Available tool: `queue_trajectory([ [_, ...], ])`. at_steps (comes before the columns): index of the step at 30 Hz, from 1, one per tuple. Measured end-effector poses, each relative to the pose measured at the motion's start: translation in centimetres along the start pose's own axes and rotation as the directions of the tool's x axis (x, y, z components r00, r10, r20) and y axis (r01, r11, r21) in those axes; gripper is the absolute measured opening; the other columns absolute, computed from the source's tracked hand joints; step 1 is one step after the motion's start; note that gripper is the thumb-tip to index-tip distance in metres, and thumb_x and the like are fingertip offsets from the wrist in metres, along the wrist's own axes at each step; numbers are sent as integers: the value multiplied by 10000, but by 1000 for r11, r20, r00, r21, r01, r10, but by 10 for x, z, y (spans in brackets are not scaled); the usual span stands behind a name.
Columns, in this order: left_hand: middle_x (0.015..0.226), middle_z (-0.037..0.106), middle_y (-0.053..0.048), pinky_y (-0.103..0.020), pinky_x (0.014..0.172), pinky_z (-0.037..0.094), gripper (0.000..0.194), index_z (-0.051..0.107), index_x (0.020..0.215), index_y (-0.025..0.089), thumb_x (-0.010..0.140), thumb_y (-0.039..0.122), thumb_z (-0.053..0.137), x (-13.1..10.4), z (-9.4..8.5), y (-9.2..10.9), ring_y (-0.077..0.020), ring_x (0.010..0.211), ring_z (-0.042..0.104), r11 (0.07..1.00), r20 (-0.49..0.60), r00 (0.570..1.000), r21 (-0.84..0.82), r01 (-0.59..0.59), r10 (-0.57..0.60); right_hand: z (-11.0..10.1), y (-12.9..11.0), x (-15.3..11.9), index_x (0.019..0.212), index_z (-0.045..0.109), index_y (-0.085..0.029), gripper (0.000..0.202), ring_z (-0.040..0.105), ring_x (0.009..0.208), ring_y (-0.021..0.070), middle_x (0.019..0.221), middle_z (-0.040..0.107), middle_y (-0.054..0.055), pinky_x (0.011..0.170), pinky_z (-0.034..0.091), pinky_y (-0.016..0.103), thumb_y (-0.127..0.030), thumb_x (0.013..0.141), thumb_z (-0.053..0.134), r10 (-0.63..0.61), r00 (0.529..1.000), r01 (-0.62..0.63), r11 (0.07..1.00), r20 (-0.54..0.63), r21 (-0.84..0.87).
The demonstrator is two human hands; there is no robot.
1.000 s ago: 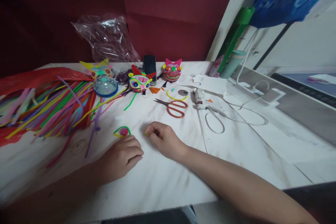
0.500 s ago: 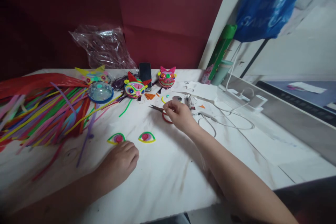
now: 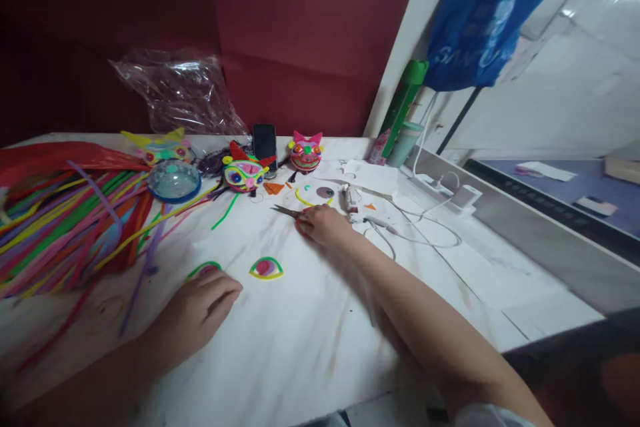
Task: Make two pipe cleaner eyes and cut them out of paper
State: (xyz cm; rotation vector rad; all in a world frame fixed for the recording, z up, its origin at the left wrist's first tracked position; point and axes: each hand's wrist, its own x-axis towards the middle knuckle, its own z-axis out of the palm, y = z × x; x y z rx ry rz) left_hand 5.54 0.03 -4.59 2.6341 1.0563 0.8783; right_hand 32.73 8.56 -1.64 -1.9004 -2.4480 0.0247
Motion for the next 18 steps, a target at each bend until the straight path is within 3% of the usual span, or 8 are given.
queue_trajectory([
  [4, 696, 596, 2, -246, 624, 404, 238, 587, 745, 187, 901, 131, 416, -2, 2, 0, -129, 666, 578, 999, 66, 996, -16, -51, 52, -2, 11, 3, 1106, 644, -211, 257, 616, 977, 179, 1099, 678, 71, 818, 433, 214, -307, 911, 507, 86, 994, -87, 996, -65, -22],
  [8, 678, 586, 17, -228, 615, 396, 226, 577, 745, 194, 901, 132, 426, 0, 3, -4, -111, 632, 565, 994, 36, 994, -25, -106, 107, -14, 51, 2, 1168, 608, -116, 323, 556, 1101, 273, 1166, 635, 174, 870, 429, 316, -184, 888, 463, 322, 932, -339, 937, -164, -82],
  [11, 690, 594, 16, -224, 635, 401, 221, 580, 764, 194, 900, 113, 426, 1, 4, -5, -108, 647, 571, 992, 15, 992, -29, -126, 126, -19, 85, -4, 1125, 645, -104, 330, 554, 1108, 339, 1123, 653, 211, 867, 431, 386, -210, 831, 539, 426, 895, -439, 892, -130, -104],
  [15, 698, 596, 2, -237, 641, 403, 245, 588, 758, 188, 904, 108, 408, -2, 4, -2, -121, 676, 581, 993, 41, 992, -24, -117, 117, -14, 117, -16, 1263, 573, -164, 466, 624, 1032, 298, 1166, 660, 169, 794, 462, 335, -351, 837, 546, 472, 881, -474, 877, -36, -81],
  [18, 674, 591, -2, -253, 620, 394, 258, 590, 733, 182, 901, 113, 407, -3, 3, 0, -133, 656, 575, 997, 49, 996, 6, -81, 81, -3, 130, -23, 1197, 606, -121, 462, 648, 985, 303, 1107, 676, 195, 749, 467, 324, -336, 788, 595, 488, 873, -486, 870, 4, -89],
])
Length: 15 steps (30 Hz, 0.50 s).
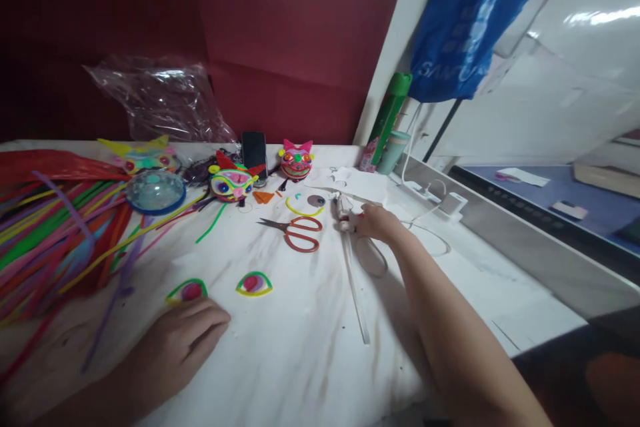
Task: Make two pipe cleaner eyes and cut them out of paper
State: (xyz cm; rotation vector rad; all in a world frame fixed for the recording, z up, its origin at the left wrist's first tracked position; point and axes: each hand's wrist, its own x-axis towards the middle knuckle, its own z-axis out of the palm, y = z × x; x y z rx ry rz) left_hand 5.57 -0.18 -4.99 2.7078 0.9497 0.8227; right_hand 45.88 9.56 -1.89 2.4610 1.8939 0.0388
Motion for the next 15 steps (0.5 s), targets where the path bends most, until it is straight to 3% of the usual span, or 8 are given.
queue_trajectory([
  [4, 662, 608, -3, -261, 612, 393, 239, 600, 731, 171, 883, 109, 426, 1, -2, -1, -139, 644, 574, 996, -33, 996, 31, 80, -79, 15, 7, -3, 1018, 652, -79, 344, 647, 958, 325, 1020, 680, 227, 732, 464, 334, -269, 731, 641, -4, 1000, 3, 1000, -18, -25],
  [9, 651, 620, -1, -260, 594, 391, 219, 606, 713, 170, 859, 111, 454, 1, -2, -4, -139, 626, 563, 988, -29, 988, 18, 151, -150, 19, 12, -7, 1104, 572, -36, 345, 617, 995, 332, 1039, 654, 249, 757, 461, 353, -212, 817, 500, 55, 985, -56, 998, -162, 1],
  [12, 651, 617, -3, -260, 591, 390, 222, 606, 716, 169, 868, 125, 450, 0, -2, -2, -138, 623, 563, 990, -21, 990, 11, 141, -141, 15, 15, -8, 1184, 532, -64, 427, 621, 942, 323, 991, 665, 210, 739, 473, 365, -219, 786, 536, 151, 938, -78, 969, -313, 234],
  [15, 664, 619, -8, -268, 608, 395, 228, 607, 726, 168, 882, 140, 444, -2, -1, -1, -141, 638, 571, 992, -6, 992, 10, 128, -128, 12, 11, -10, 1142, 570, -155, 442, 626, 803, 268, 855, 669, 102, 650, 499, 338, -298, 726, 613, 249, 914, 14, 769, -320, 639],
])
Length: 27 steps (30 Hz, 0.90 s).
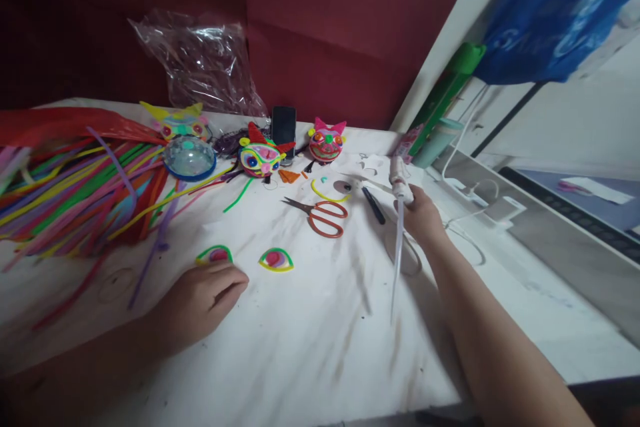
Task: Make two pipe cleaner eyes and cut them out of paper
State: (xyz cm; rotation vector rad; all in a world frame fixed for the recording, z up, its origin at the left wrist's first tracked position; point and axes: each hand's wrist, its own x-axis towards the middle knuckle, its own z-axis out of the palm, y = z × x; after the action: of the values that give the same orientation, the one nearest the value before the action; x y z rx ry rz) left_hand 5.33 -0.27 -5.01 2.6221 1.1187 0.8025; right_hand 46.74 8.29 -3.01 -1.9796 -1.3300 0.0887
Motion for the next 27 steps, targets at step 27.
queue_trajectory([
  [27, 725, 574, -29, -294, 636, 403, 235, 590, 745, 173, 903, 130, 420, 1, -1, 7, -169, 701, 529, 995, 135, 988, -79, -67, 78, -9, -91, -123, 948, 674, -185, 347, 628, 842, 229, 917, 695, 53, 735, 529, 319, -484, 850, 527, -316, 518, 154, 949, 795, 277],
])
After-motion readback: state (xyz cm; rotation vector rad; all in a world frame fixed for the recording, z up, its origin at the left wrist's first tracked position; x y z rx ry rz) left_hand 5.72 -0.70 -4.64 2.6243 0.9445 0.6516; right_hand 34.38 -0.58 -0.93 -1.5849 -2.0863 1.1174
